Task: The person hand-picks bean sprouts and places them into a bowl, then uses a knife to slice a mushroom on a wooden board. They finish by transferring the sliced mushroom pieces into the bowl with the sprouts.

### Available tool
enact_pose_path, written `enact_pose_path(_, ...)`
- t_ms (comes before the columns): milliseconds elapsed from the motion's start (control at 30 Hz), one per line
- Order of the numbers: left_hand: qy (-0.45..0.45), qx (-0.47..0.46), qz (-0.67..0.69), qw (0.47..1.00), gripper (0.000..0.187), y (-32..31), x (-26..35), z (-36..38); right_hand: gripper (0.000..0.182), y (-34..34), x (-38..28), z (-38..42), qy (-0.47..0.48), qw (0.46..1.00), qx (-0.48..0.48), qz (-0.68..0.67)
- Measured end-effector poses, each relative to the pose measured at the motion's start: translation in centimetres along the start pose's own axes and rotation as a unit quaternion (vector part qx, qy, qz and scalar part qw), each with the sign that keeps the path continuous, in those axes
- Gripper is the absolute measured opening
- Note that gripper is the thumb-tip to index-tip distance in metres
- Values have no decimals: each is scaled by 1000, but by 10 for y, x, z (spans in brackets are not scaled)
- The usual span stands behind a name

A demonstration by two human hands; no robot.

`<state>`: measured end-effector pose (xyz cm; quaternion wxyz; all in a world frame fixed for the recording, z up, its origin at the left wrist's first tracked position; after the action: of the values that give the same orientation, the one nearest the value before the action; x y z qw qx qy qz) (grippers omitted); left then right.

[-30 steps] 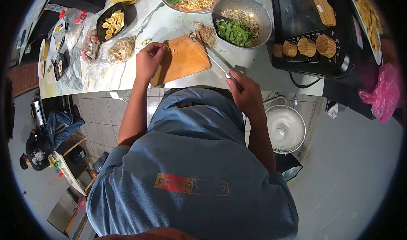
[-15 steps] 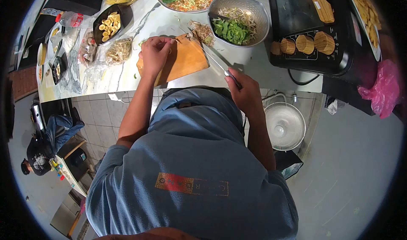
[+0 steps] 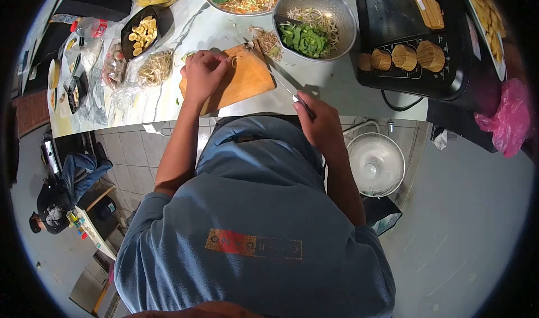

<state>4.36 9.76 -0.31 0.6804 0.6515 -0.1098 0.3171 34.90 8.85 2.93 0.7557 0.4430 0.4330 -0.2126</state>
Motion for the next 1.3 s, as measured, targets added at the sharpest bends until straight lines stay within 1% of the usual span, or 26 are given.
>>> enact_pose_path(33, -8, 6, 1, 1000, 20, -1, 3, -1, 30, -2, -3, 0, 18, 1000, -1, 12)
enact_pose_path(167, -21, 19, -12, 1000, 19, -10, 2, -3, 30, -10, -5, 0, 21, 1000, -18, -2)
enact_pose_path(233, -17, 15, -13, 1000, 19, -13, 1, -5, 30, -14, -5, -1, 16, 998, -24, 47)
enact_pose_path(367, 3, 4, -22, 1000, 19, -13, 4, -8, 30, -17, -6, -2, 11, 999, -34, 38)
enact_pose_path(433, 0, 2, -22, 1000, 19, -13, 5, -8, 30, -16, -5, -2, -8, 999, -36, 31)
enact_pose_path(533, -2, 0, -19, 1000, 19, -13, 5, -8, 30, -15, -6, -1, 14, 999, -20, 34)
enact_pose_path(733, 3, 1, -22, 1000, 19, -14, 4, -8, 30, -12, -13, -2, 18, 998, -21, 56)
enact_pose_path(1267, 1, -7, -8, 1000, 16, -16, 2, -8, 30, -10, -12, -2, 13, 999, -26, 33)
enact_pose_path(1300, 1, -7, -8, 1000, 16, -15, 2, -9, 30, -10, -11, -2, 25, 999, -18, 35)
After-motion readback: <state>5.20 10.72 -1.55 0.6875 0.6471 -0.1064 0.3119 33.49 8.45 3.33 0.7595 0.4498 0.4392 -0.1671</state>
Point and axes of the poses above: each hand's wrist, its own z-axis away from the middle knuckle, its own y-axis out of the back of the hand, x = y × z, the point moved 8 cm from there along -z, towards the middle knuckle, and after that the axes turned 10 degrees about -x, right-handed, at the moved point
